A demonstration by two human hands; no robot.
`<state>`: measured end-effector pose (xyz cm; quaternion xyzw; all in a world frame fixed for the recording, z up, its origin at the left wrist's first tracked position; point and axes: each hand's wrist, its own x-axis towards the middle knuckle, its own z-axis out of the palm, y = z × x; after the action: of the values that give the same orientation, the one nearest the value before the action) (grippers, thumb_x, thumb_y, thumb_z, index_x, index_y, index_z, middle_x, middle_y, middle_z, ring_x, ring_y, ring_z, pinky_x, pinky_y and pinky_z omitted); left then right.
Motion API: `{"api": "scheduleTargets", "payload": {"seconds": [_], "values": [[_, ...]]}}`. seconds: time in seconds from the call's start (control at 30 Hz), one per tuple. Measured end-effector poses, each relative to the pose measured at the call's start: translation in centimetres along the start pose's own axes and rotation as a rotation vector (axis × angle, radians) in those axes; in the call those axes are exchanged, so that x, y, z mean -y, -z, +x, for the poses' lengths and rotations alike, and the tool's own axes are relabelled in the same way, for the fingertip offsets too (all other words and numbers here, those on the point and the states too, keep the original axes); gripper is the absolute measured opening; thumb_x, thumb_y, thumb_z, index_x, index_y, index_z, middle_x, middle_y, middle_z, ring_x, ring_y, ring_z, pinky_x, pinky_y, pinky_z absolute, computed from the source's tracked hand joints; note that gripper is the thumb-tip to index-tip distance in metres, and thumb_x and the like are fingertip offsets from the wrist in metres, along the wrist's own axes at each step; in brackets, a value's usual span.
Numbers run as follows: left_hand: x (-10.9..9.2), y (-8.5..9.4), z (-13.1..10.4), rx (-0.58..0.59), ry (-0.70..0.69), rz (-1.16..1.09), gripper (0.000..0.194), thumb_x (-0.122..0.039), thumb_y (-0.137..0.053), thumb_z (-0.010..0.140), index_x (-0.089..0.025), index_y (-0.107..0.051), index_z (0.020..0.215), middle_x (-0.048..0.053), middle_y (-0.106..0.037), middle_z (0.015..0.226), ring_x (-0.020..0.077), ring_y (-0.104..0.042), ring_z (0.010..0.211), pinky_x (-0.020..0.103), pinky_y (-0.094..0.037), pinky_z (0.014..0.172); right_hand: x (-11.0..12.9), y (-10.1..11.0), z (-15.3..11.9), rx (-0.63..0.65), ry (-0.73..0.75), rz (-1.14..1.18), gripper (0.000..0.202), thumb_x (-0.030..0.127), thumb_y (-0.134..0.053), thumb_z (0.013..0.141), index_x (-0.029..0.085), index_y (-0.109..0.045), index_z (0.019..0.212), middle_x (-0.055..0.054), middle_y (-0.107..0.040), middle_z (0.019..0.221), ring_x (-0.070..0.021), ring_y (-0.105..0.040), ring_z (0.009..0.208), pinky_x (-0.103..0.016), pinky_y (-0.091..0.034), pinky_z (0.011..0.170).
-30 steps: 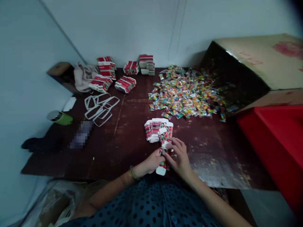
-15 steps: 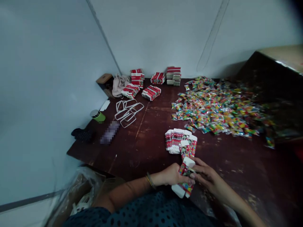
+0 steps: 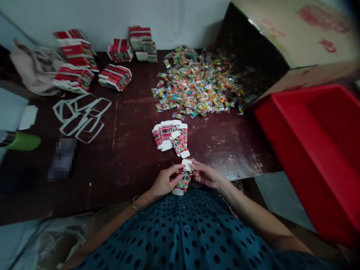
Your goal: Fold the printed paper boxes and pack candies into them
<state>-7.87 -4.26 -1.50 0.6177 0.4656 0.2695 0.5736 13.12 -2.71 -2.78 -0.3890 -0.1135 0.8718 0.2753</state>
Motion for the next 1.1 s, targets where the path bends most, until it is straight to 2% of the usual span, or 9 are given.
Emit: {"api": "scheduleTargets", "payload": {"seconds": [0.07,0.17,0.3,0.4,0.47,0.63,0.73,0.93,1.1], "values": [[-0.3,-0.1,-0.2,0.020,-0.009,-0.004,0.026,-0.029,-0.056,0.084,-0.018,-0.068,0.105,0.004,-0.065,0.084,0.0142,-0.059,0.073,0.023,-0.045,0.070,0.0,0.1,0.4,0.060,-0.103,0.012,0.036,0.020,-0.078,0.069,0.018,-0.059,0.099,0.007,-0.054,0.061,-0.0015,-0.045,0.044,-0.011,-0.043,0.046],[-1.1,-0.6,-0.1,-0.067,0.072,-0.142,0.019,-0.029,-0.059,0.082,-0.016,-0.069,0.092,0.005,-0.066,0.085,0.0161,-0.060,0.078,0.024,-0.045,0.072,0.9,-0.1,0.8,0.164,-0.198,-0.095,0.034,0.014,-0.078,0.066,0.015,-0.062,0.095,0.006,-0.058,0.063,-0.0012,-0.047,0.043,-0.011,-0.043,0.043],[-1.8,-1.2,0.7,-0.073,0.352,-0.564,0.049,-0.022,-0.062,0.074,-0.022,-0.052,0.121,0.001,-0.067,0.087,0.0156,-0.061,0.077,0.025,-0.047,0.069,2.1,-0.8,0.8,0.201,-0.184,-0.281,0.037,0.018,-0.082,0.062,0.012,-0.066,0.095,0.000,-0.066,0.076,-0.0055,-0.057,0.053,-0.016,-0.051,0.051],[-2.0,-1.1,1.2,-0.046,0.443,-0.668,0.048,-0.022,-0.061,0.075,-0.022,-0.051,0.122,0.002,-0.067,0.092,0.0160,-0.062,0.080,0.024,-0.048,0.069,1.9,-1.4,0.7,0.131,-0.021,-0.389,0.030,0.041,-0.073,0.074,0.012,-0.068,0.082,0.002,-0.060,0.060,-0.0071,-0.056,0.053,-0.020,-0.053,0.057],[-1.9,-0.7,1.3,-0.029,0.452,-0.669,0.039,-0.023,-0.059,0.076,-0.019,-0.057,0.115,0.004,-0.067,0.095,0.0169,-0.063,0.083,0.025,-0.048,0.070,1.5,-1.7,0.8,0.085,0.141,-0.530,0.040,0.050,-0.065,0.079,0.012,-0.069,0.073,0.002,-0.057,0.054,-0.0081,-0.055,0.053,-0.021,-0.051,0.058],[-1.5,0.1,1.0,0.017,0.416,-0.642,0.047,-0.017,-0.056,0.074,-0.017,-0.057,0.121,0.008,-0.066,0.112,0.0194,-0.063,0.096,0.028,-0.049,0.081,1.1,-2.1,1.4,0.019,0.436,-0.864,0.035,0.046,-0.068,0.077,0.014,-0.074,0.089,-0.006,-0.070,0.085,-0.0133,-0.061,0.068,-0.025,-0.050,0.065],[-1.3,0.3,0.7,0.026,0.336,-0.484,0.059,-0.016,-0.066,0.070,-0.016,-0.054,0.127,0.010,-0.061,0.126,0.0221,-0.060,0.106,0.031,-0.047,0.091,1.3,-1.6,1.7,0.005,0.580,-0.974,0.028,0.042,-0.067,0.080,0.015,-0.075,0.086,-0.006,-0.071,0.084,-0.0152,-0.062,0.079,-0.027,-0.048,0.076],[-0.8,0.6,0.4,0.086,0.363,-0.487,0.076,-0.019,-0.071,0.071,-0.014,-0.039,0.140,0.014,-0.064,0.122,0.0230,-0.065,0.102,0.039,-0.047,0.093,1.7,-0.8,2.2,0.042,0.322,-0.766,0.037,0.049,-0.070,0.074,0.014,-0.072,0.083,-0.001,-0.066,0.071,-0.0061,-0.049,0.048,-0.020,-0.043,0.047],[-0.5,0.9,0.6,0.095,0.396,-0.524,0.072,-0.020,-0.072,0.070,-0.012,-0.044,0.136,0.013,-0.068,0.116,0.0233,-0.065,0.102,0.042,-0.046,0.096,1.5,-0.6,2.8,0.036,0.274,-0.709,0.040,0.050,-0.072,0.070,0.012,-0.069,0.082,-0.001,-0.066,0.069,-0.0064,-0.053,0.048,-0.020,-0.047,0.049]]}}
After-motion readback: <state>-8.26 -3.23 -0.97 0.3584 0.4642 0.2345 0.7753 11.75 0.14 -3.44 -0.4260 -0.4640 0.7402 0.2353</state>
